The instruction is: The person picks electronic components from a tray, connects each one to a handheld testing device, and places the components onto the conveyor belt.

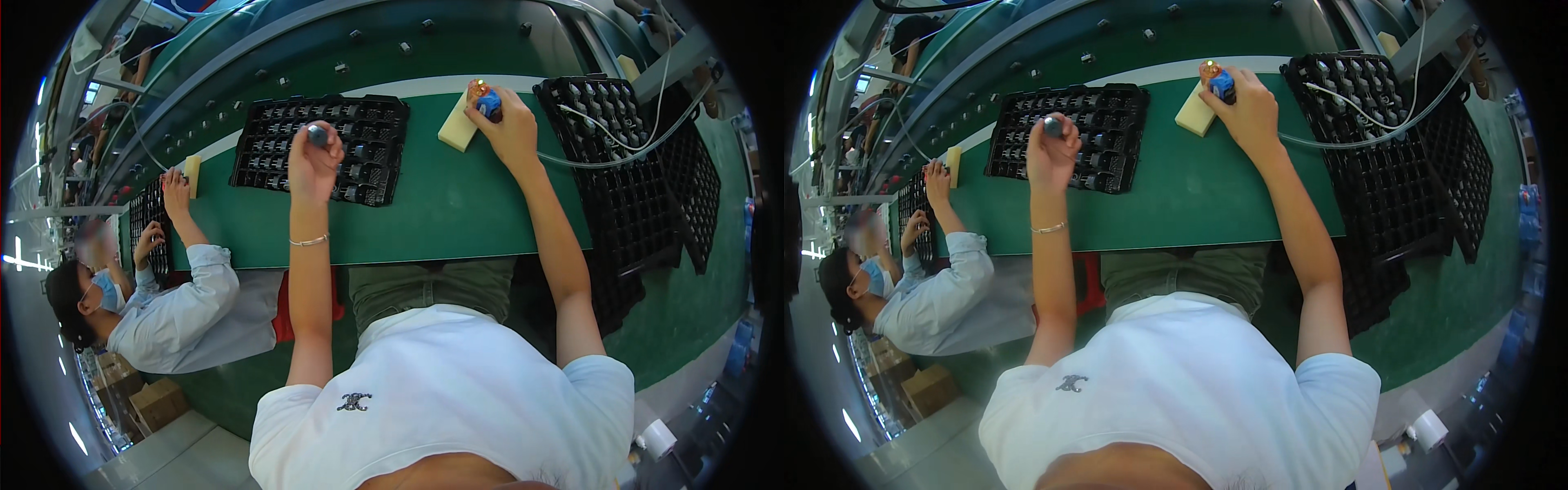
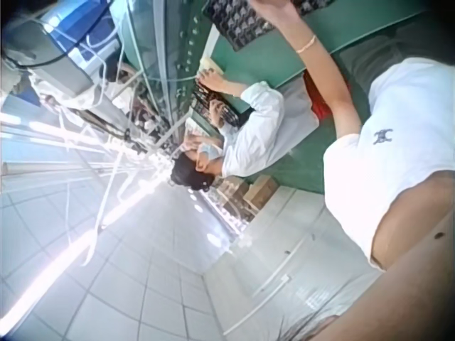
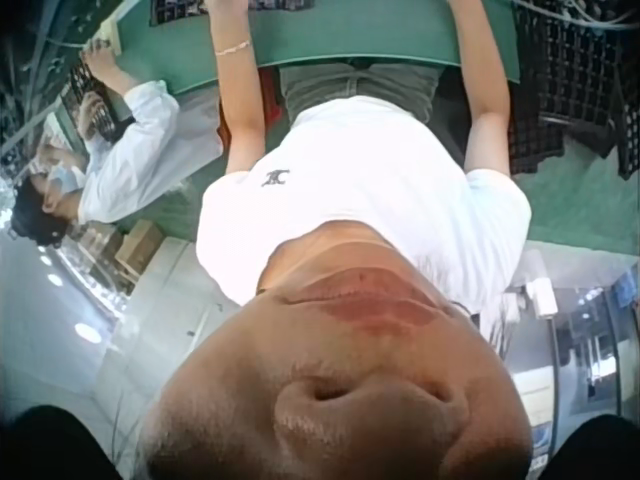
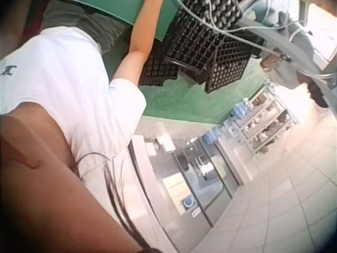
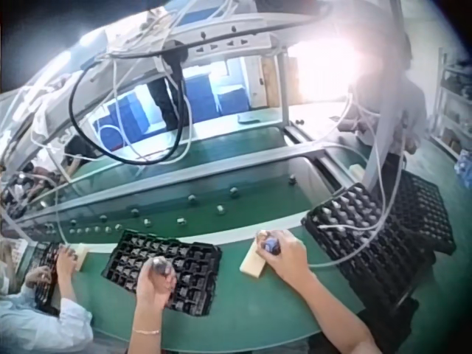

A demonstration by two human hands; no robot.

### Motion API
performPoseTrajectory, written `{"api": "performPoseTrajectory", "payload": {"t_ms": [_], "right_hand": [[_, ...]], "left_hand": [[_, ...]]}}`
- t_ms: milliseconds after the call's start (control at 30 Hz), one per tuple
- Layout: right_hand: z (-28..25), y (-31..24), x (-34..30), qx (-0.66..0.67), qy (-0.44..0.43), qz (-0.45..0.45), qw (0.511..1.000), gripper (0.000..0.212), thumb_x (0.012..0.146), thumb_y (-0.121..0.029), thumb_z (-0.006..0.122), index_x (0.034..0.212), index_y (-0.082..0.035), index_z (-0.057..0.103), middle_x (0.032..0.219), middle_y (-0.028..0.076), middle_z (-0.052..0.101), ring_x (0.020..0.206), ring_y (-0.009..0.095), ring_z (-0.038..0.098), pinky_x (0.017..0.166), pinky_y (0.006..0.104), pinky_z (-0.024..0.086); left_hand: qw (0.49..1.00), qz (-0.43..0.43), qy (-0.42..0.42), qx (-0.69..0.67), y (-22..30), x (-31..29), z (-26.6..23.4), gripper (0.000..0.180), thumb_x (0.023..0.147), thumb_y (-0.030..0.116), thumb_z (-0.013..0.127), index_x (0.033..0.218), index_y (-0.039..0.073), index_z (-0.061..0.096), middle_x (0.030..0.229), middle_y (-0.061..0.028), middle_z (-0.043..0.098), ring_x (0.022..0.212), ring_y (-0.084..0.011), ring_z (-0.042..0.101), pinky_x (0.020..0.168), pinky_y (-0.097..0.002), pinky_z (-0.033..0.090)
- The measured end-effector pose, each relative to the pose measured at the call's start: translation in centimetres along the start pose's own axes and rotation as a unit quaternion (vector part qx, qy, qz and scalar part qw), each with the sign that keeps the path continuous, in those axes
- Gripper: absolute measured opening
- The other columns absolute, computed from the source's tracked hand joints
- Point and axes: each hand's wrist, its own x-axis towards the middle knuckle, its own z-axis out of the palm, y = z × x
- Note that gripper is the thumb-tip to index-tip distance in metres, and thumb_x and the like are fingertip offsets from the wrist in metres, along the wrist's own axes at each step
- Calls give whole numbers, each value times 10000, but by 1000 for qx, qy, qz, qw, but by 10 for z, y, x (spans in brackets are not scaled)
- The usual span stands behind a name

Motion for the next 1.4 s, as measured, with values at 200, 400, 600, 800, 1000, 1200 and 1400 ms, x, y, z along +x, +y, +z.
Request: {"api": "performPoseTrajectory", "payload": {"t_ms": [200, 400, 600, 800, 1000, 1200, 1400], "right_hand": [[-3, 1, 4, 86, -48, 24, 995, 381, 817, -278, 710, 1075, -15, 613, 865, 127, 621, 705, 248, 619, 676, 338, 495], [-13, -4, 2, 85, -125, 12, 989, 372, 824, -246, 680, 1095, -4, 599, 915, 146, 624, 755, 274, 621, 714, 345, 491], [-8, -8, -5, 44, -98, -2, 994, 392, 812, -258, 676, 1103, -6, 602, 983, 140, 636, 817, 323, 637, 742, 358, 508], [-6, -1, -1, 34, -83, 18, 996, 398, 803, -267, 690, 1096, -9, 607, 978, 138, 636, 817, 322, 638, 736, 365, 511], [-3, 2, -6, 20, -75, -25, 997, 405, 792, -289, 701, 1073, -10, 619, 943, 116, 634, 775, 311, 636, 705, 361, 512], [-2, 3, -3, 20, -58, -25, 998, 397, 784, -320, 700, 1048, -30, 638, 948, 108, 646, 789, 328, 658, 695, 382, 536], [3, 9, -6, 27, -29, -44, 998, 388, 784, -320, 702, 1007, -9, 631, 910, 103, 629, 736, 302, 634, 669, 362, 510]], "left_hand": [[993, 2, 30, 112, -33, -12, 19, 357, 1014, 329, 396, 934, 23, 562, 776, -79, 533, 654, -178, 506, 571, -267, 404], [987, 45, 57, 142, -40, -15, 25, 351, 1017, 303, 398, 922, 15, 574, 695, -68, 516, 621, -172, 513, 546, -265, 408], [986, 59, 62, 140, -41, -14, 24, 304, 1002, 259, 443, 916, 2, 579, 669, -57, 492, 607, -160, 483, 549, -273, 406], [983, 79, 66, 151, -45, -16, 26, 315, 994, 262, 456, 924, -16, 585, 673, -60, 494, 612, -159, 484, 547, -274, 411], [979, 87, 60, 176, -46, -16, 28, 295, 985, 244, 464, 922, -17, 586, 677, -61, 497, 620, -160, 489, 551, -273, 418], [981, 89, 52, 164, -46, -16, 30, 302, 999, 255, 493, 927, -23, 587, 670, -41, 488, 594, -138, 501, 532, -235, 396], [979, 89, 58, 173, -46, -17, 30, 273, 981, 225, 471, 917, -18, 577, 689, -60, 494, 629, -157, 491, 562, -280, 433]]}}
